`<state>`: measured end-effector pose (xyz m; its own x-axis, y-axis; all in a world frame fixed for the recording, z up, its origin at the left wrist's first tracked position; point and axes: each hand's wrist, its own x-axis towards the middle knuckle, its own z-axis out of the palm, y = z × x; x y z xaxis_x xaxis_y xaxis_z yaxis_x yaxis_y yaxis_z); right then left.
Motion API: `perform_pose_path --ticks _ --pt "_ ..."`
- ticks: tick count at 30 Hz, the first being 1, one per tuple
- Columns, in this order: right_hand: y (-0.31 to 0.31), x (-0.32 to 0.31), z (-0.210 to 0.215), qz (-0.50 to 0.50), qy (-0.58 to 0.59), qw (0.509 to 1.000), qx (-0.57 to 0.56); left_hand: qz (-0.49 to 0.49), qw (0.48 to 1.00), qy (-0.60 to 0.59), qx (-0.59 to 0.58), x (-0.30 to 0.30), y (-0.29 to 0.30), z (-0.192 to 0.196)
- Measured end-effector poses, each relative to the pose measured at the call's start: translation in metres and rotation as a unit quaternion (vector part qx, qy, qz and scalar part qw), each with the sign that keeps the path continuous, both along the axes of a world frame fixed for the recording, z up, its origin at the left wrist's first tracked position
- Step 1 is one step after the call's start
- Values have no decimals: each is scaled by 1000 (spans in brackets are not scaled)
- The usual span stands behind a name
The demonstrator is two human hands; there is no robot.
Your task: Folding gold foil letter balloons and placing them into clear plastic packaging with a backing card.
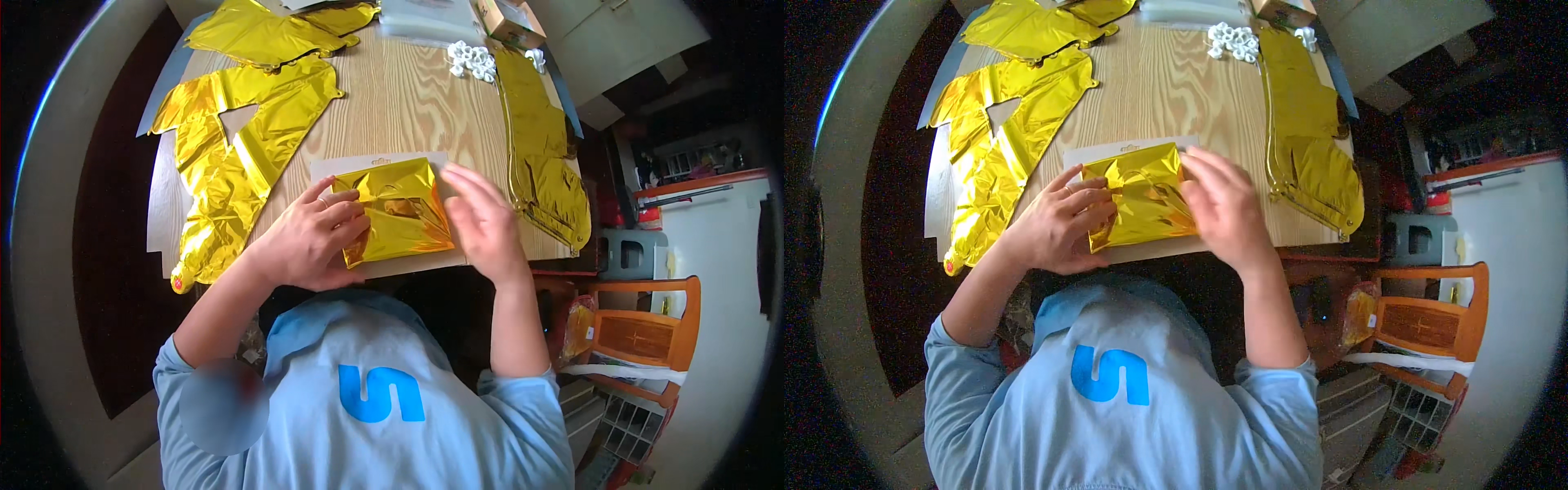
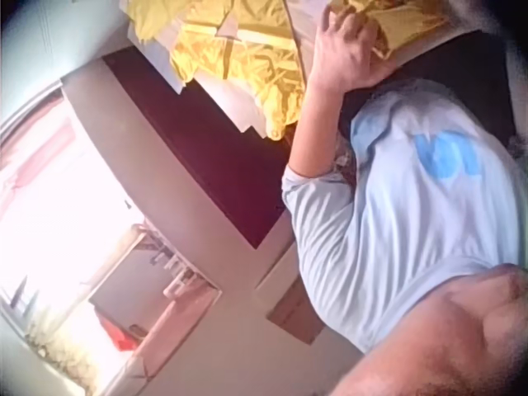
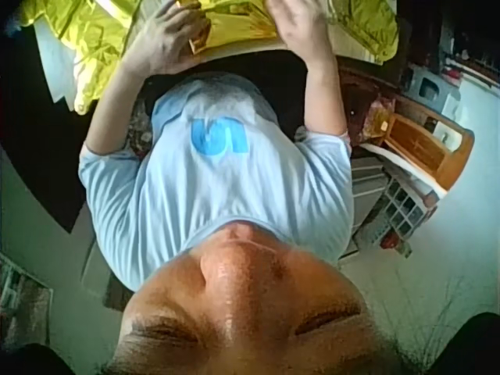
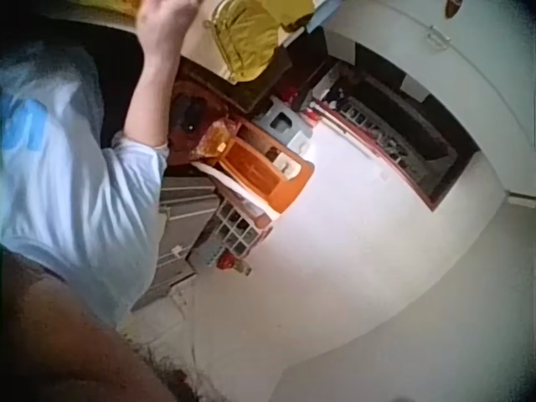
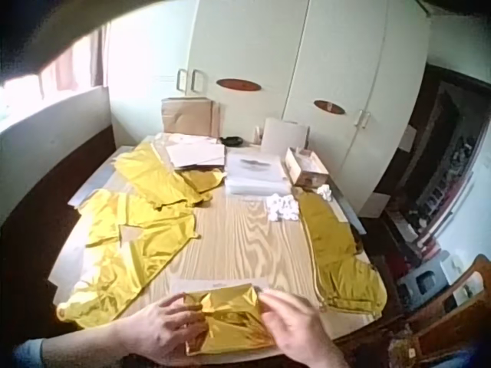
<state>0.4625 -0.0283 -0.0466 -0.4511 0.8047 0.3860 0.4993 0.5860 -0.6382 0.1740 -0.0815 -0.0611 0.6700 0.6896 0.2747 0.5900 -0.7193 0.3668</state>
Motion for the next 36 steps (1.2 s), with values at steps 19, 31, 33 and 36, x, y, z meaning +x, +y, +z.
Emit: perform_pose_path --ticks 19,31,33,36 --pt "-7 -37 -46 -31 -309 950 19 204 977 55 -9 36 -8 -31" --pt "356 -56 -9 -110 27 993 -24 200 975 68 -70 44 12 -17" --pt "421 -66 -15 -215 -16 975 -58 202 974 66 -80 43 13 -16" --pt "460 -83 -43 -333 -106 937 -15 209 973 57 -85 42 10 -14"
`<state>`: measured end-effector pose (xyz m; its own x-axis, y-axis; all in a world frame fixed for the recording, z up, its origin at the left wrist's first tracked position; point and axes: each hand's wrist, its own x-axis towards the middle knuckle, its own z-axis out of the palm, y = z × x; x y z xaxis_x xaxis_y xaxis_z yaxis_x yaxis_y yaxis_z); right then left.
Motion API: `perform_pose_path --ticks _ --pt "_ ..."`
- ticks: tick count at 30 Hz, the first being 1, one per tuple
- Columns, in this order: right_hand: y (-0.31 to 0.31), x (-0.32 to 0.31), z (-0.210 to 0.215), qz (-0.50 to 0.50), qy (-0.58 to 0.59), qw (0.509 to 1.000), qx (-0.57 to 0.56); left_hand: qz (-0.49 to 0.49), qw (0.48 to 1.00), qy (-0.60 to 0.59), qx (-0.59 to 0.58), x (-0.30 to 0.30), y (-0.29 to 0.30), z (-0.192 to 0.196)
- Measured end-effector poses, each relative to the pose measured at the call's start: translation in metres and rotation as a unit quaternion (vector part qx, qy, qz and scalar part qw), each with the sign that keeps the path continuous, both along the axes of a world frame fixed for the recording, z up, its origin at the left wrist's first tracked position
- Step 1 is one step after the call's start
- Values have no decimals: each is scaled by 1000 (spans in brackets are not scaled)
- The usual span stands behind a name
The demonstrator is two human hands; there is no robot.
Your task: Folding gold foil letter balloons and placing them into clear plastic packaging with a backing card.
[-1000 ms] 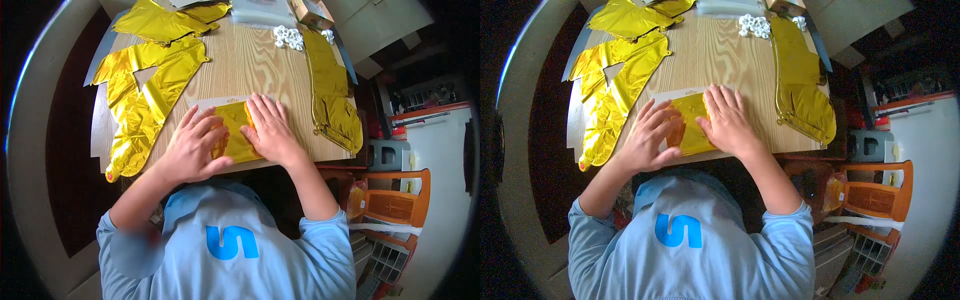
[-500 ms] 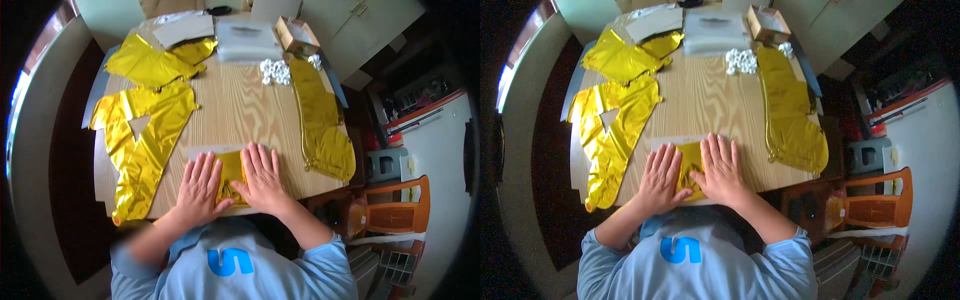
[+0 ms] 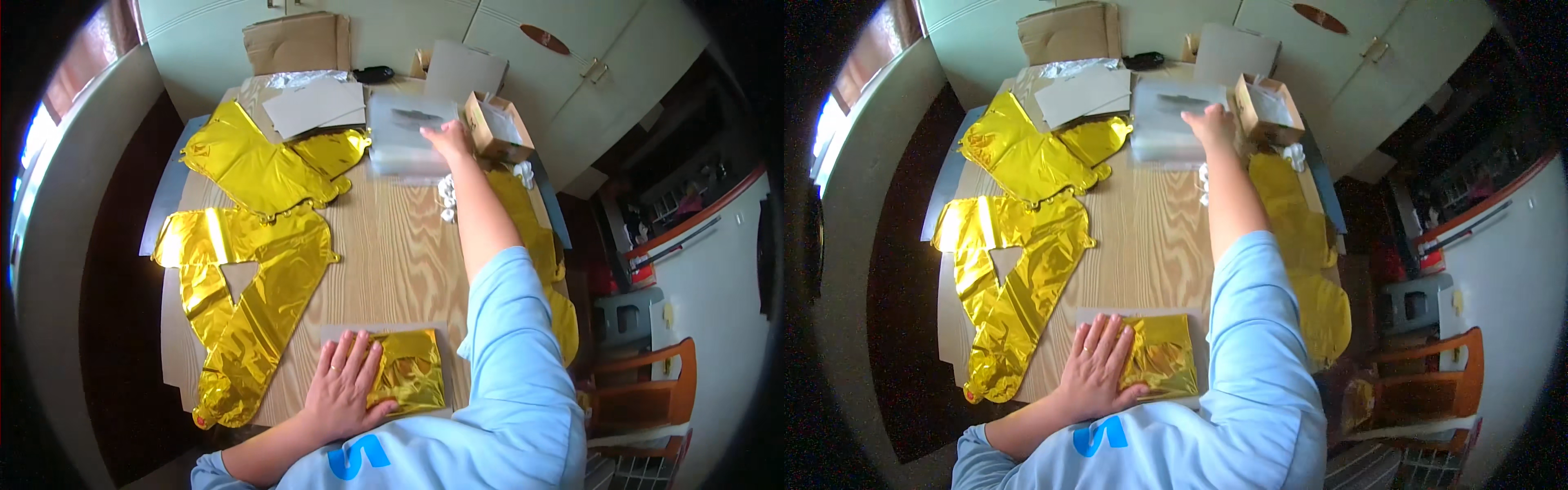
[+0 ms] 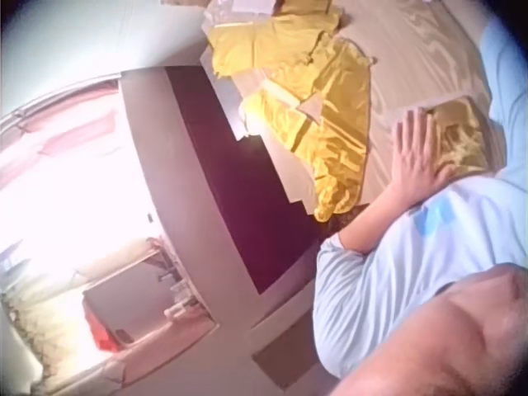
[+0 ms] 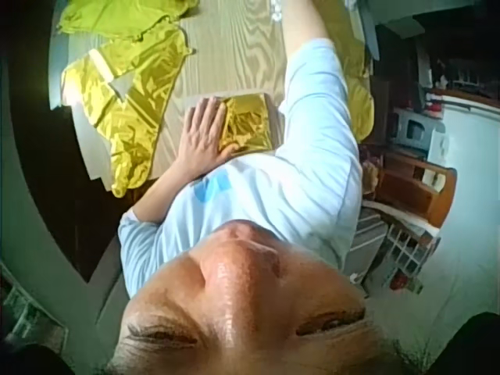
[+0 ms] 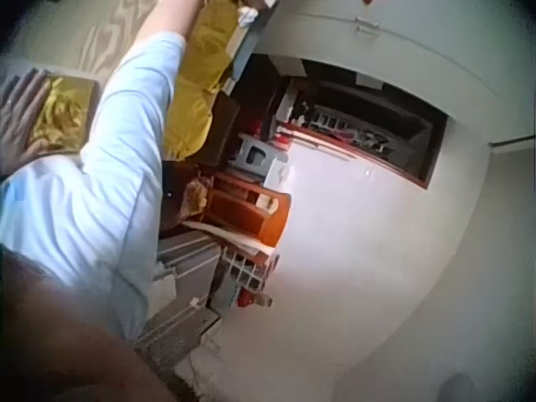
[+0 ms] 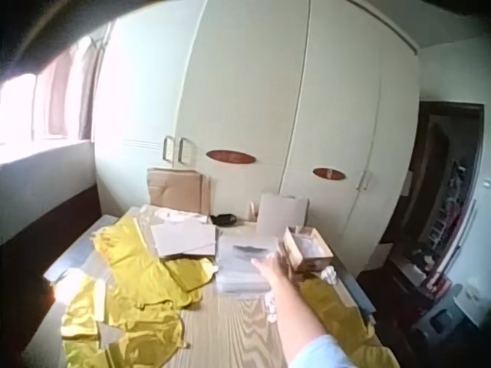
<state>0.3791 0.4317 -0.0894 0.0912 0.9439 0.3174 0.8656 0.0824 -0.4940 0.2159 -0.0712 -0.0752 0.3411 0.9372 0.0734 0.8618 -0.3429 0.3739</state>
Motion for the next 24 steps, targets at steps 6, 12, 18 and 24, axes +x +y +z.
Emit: perform_pose_path --ticks 6,12,18,24 --pt "30 2 4 11 -47 988 -145 3 1000 9 -13 -1 -1 -3" --pt "32 26 14 7 117 992 -41 -8 999 -30 -25 -1 1 -1" --pt "-122 -24 108 198 150 967 54 48 972 -213 88 -18 0 1" --pt "-249 -30 31 240 58 967 64 92 935 -231 252 -41 59 68"
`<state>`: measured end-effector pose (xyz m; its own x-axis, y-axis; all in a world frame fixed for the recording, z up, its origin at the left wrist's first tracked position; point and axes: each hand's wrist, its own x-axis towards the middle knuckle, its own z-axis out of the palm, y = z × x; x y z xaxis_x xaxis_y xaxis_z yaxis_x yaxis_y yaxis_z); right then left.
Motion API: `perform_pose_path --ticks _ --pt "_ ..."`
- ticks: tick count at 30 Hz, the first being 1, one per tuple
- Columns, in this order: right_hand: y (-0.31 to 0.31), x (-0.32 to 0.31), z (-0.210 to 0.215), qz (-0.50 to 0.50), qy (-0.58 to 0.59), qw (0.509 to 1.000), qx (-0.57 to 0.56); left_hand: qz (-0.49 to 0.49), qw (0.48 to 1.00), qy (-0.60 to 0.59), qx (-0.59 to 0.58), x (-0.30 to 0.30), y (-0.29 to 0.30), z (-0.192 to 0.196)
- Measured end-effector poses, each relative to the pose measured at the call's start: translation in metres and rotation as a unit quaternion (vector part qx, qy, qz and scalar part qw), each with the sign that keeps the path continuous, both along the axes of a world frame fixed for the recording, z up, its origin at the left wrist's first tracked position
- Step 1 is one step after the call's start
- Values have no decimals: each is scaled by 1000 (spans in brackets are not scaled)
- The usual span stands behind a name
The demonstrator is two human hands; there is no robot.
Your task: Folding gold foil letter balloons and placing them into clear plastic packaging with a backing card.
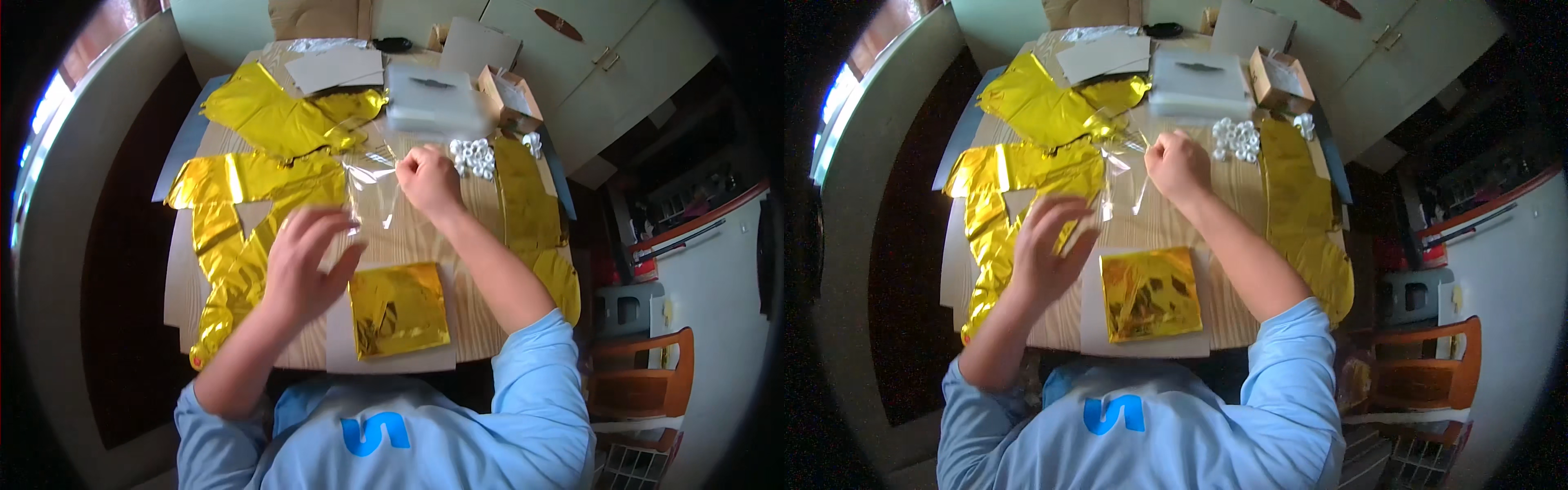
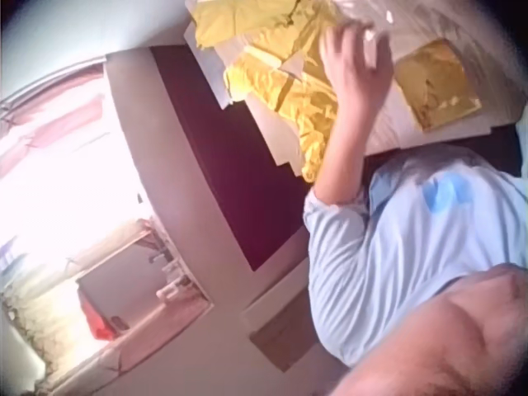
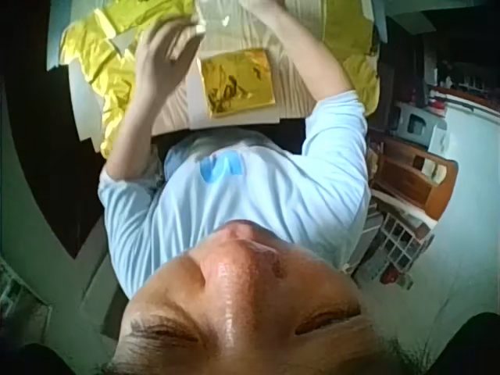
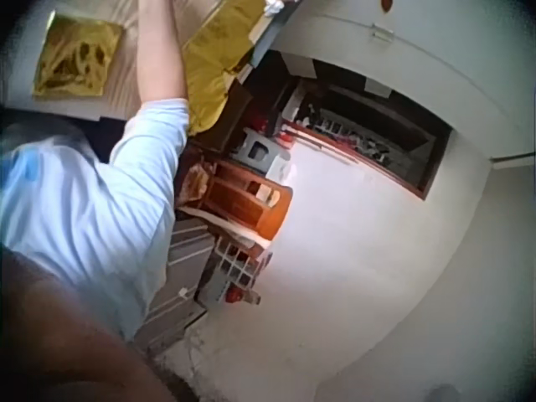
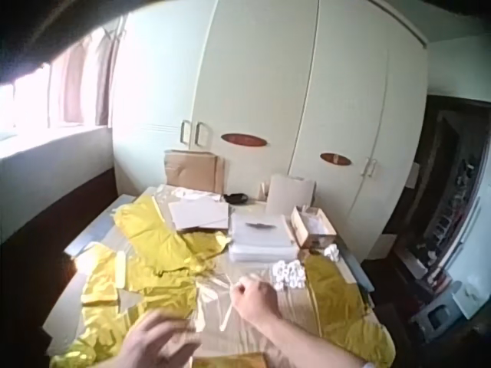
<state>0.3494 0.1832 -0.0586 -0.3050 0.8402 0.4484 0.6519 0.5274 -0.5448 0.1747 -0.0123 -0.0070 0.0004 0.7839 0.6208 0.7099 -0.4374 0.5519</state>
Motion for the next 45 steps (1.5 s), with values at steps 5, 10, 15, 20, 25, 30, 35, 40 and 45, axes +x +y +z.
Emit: perform_pose_path --ticks 5,10,15,20,25,30,35,40,45 --pt "-61 15 -30 26 -63 997 -40 -40 986 115 -116 -20 45 -76" --pt "-113 49 -29 68 -77 995 10 -30 966 161 -201 -17 54 -77" --pt "-136 76 -30 111 -213 971 -14 -62 963 258 -42 -15 68 -80" --pt "-110 98 -29 159 -191 968 -38 -176 941 285 -45 -19 95 -85" --pt "-125 86 -23 92 -214 970 69 -149 936 313 -58 -5 98 -78" --pt "-169 56 -12 111 -136 980 98 -142 913 379 -45 -3 94 -79" --pt "-172 50 -37 115 -140 978 105 -145 921 360 -46 -3 93 -76" --pt "-168 51 -33 129 -140 978 87 -181 955 234 -23 -11 91 -81" --pt "-164 54 -34 132 -160 977 41 -182 956 209 -99 -12 101 -83"
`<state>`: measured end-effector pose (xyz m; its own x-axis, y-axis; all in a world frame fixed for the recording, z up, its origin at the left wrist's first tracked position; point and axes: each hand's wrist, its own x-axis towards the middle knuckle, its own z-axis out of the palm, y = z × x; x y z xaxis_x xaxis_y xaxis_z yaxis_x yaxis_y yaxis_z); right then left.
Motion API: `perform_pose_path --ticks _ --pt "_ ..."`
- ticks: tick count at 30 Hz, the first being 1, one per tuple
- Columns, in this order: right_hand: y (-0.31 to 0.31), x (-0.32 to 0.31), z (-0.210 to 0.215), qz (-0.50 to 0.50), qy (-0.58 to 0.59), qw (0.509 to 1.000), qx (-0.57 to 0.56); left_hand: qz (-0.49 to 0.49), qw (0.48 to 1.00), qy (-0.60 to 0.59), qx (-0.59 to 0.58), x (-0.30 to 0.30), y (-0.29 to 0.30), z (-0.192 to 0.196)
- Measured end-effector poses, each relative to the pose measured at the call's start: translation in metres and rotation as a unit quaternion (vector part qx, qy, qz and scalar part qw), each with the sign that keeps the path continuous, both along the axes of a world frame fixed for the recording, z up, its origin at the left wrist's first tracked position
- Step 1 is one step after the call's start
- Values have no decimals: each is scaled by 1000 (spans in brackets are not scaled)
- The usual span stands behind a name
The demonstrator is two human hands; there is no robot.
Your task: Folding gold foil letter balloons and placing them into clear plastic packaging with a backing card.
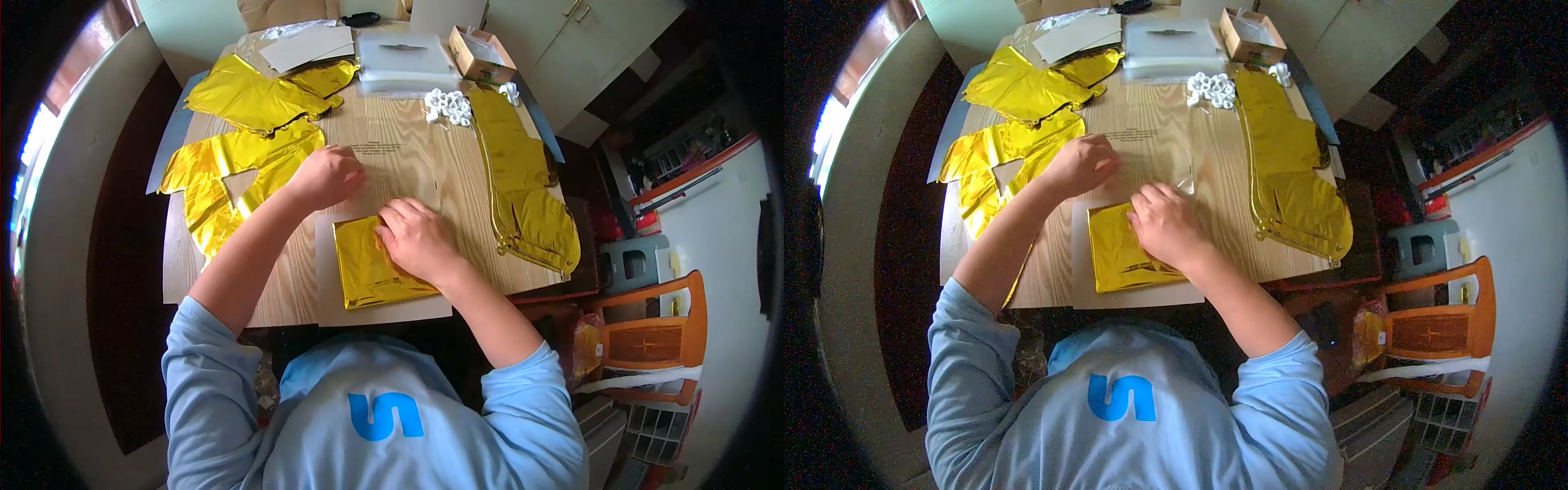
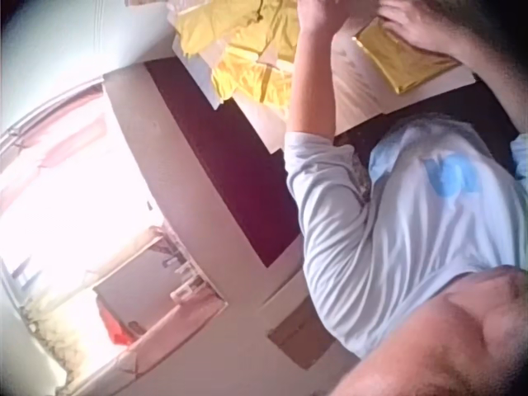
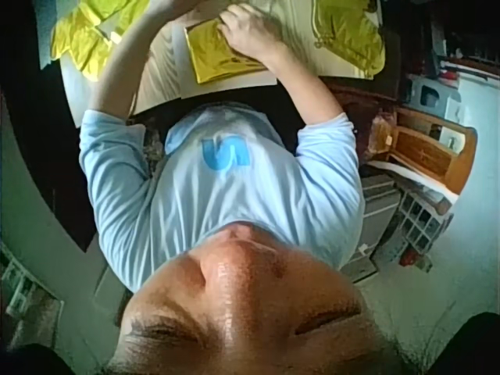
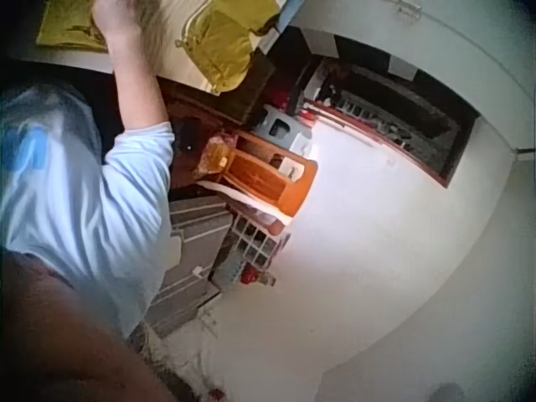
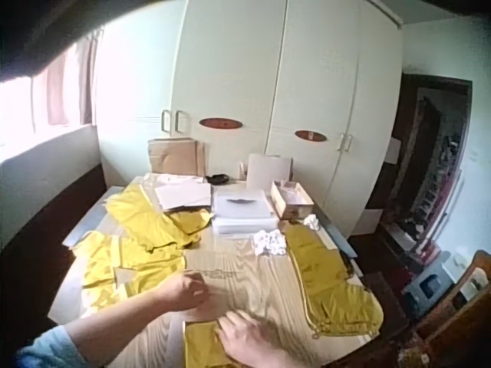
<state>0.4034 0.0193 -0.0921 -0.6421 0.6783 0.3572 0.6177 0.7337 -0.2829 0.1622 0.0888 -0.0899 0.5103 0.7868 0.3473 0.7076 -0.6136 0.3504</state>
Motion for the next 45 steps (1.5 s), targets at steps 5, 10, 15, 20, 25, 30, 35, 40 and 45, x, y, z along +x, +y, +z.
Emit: perform_pose_path --ticks 5,10,15,20,25,30,35,40,45 --pt "0 -8 9 -31 -5 999 -9 21 991 79 110 13 -6 2" --pt "-7 -16 14 -51 -34 998 7 77 978 82 176 14 -3 4" --pt "-15 -8 1 -28 12 997 67 94 960 91 247 21 -21 -12" --pt "-42 31 37 -105 233 964 -74 108 968 93 207 15 -28 -26" --pt "-128 98 23 -318 257 883 -232 98 963 71 239 17 -30 -22" --pt "-173 85 -31 -166 539 454 -690 110 961 62 245 28 -44 -22" --pt "-167 40 -24 -173 610 456 -624 122 964 106 212 35 -67 -20" --pt "-173 38 -23 -293 502 635 -509 118 976 98 154 38 -87 -13" --pt "-190 52 -23 -230 594 596 -489 96 983 121 99 37 -99 -3"
